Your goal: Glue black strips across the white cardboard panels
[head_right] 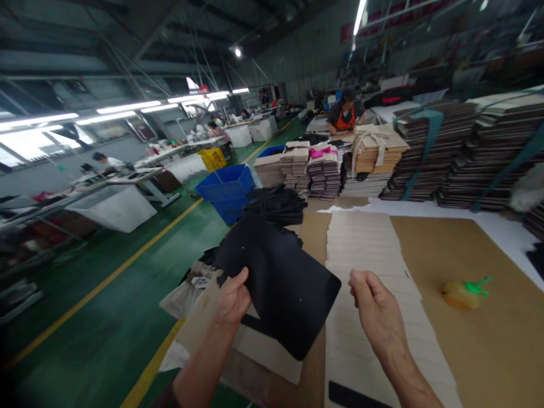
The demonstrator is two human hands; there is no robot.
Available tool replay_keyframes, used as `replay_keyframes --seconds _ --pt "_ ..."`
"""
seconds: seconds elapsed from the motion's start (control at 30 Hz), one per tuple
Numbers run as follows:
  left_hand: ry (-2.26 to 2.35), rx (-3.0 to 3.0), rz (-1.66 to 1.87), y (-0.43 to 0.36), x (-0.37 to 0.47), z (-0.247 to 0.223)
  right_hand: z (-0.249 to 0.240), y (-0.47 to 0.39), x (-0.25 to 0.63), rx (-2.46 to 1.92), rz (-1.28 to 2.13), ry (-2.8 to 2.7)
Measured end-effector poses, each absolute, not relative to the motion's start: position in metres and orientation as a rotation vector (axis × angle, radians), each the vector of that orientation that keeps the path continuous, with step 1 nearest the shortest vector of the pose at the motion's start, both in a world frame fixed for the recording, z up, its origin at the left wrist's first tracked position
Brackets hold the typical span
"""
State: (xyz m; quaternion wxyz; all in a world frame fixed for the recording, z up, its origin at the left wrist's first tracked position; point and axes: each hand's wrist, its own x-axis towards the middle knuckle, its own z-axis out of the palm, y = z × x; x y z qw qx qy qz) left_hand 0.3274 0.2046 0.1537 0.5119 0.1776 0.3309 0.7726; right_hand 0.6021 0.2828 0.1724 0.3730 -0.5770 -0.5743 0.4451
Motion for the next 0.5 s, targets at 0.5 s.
replay_keyframes --seconds 0.5 --pt "1.443 0.447 1.768 0.083 0.256 0.173 0.132 0.27 0.63 -1.635 1.028 -1.664"
